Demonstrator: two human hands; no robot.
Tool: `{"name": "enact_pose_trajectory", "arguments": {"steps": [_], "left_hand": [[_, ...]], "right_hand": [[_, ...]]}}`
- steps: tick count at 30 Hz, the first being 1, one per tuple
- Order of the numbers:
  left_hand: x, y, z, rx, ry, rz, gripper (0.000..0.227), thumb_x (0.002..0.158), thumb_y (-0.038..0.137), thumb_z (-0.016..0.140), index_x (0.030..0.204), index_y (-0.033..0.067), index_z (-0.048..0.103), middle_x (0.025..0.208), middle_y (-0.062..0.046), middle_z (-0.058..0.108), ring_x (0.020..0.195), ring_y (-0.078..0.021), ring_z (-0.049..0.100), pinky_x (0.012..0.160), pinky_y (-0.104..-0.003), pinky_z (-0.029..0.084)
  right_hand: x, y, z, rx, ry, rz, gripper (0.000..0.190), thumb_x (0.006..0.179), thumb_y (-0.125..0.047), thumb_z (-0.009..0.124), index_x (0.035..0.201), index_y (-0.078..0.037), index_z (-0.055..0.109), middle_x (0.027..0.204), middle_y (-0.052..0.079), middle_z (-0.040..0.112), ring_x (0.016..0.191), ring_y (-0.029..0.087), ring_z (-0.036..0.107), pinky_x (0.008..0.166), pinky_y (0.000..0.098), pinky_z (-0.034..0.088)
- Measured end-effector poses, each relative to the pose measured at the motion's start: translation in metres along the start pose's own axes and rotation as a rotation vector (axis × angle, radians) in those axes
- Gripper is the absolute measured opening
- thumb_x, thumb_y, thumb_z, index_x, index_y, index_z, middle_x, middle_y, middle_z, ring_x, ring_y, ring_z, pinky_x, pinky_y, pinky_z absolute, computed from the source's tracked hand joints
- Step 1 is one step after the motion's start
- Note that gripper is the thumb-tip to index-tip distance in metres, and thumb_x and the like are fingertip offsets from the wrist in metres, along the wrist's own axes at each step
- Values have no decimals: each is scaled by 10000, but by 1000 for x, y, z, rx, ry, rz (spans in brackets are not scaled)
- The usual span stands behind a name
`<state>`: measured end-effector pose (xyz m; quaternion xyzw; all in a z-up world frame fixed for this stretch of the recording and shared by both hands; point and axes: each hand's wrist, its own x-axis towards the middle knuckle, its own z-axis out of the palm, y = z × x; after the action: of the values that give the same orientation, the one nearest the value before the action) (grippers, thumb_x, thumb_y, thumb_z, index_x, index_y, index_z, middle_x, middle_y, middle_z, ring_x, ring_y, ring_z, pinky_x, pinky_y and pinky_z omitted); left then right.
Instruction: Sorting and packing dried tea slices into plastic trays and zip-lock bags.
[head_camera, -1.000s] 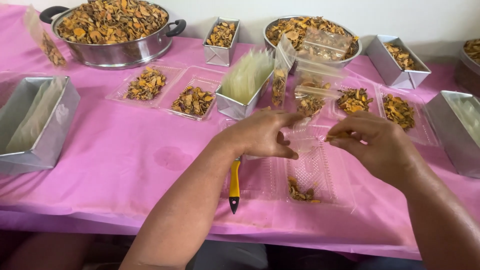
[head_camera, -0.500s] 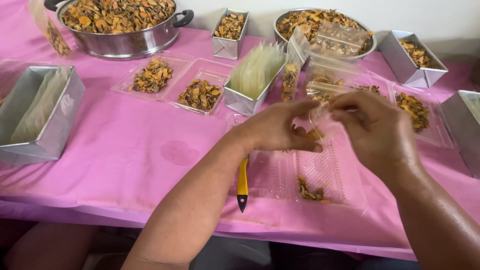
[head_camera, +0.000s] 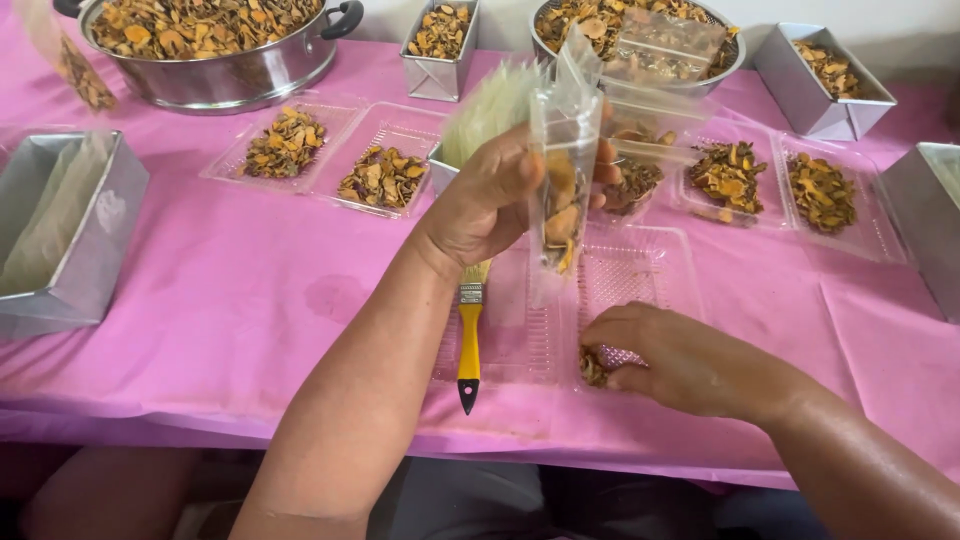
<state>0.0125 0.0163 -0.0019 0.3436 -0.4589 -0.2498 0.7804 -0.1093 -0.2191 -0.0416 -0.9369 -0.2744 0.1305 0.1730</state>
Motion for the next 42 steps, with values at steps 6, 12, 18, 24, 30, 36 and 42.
{"name": "enact_pose_trajectory", "arguments": {"steps": [6,12,18,24,30,36,42], "left_hand": [[0,-2,4,241,7,19,895,884,505,804,1540,4,457,1237,-136,704,1129,-223,686,941,-314,559],[2,-3,10,523,6,-139,850,895,254,779,1595,141,310,1468,-167,606,640,-96,653,529,-204,583],[2,-22,4,932,-43,-40,874,802,370,930,1498,74,492,1432,-223,586,1356,-398,572,1101,-496,531],[1,-16,11,1135,-65,-76,927,796,424,914,1517,74,447,1428,-253,578,1325,-432,585,1057,-485,571],[2,-3,27,1298,-166,-141,969,837,485,851,1578,110,353,1331,-246,637,1178,-384,661,1014,-497,575],[4,-7,31,1403,-206,-143,953,836,451,842,1564,73,357,1353,-235,628,1167,-359,664,1037,-476,549],[5,-27,19,1455,-200,-239,1026,779,488,851,1576,129,316,1605,-163,440,1419,-352,479,1132,-490,404]], "right_hand": [[4,-7,1,53,49,170,181,863,-169,713,1030,-197,776,977,-36,749,926,172,713,861,330,542],[3,-8,8,43,78,84,304,910,-320,675,1182,-192,722,1090,16,743,1042,253,668,953,396,469],[9,1,15,62,81,130,279,848,-275,792,1084,-143,726,1105,40,715,1067,295,727,851,404,649],[-2,-8,1,73,108,156,299,863,-197,736,1160,-158,744,1163,68,728,1107,323,719,865,426,651],[1,0,11,56,102,68,241,809,-176,801,1049,-181,791,1095,31,737,1068,302,735,884,404,634],[-6,9,3,167,190,85,284,787,-128,817,1065,-179,827,1019,69,790,1021,308,778,852,409,643],[-30,15,-35,141,355,388,291,829,-240,767,1114,-219,824,1058,-36,862,876,127,832,902,305,665]]}}
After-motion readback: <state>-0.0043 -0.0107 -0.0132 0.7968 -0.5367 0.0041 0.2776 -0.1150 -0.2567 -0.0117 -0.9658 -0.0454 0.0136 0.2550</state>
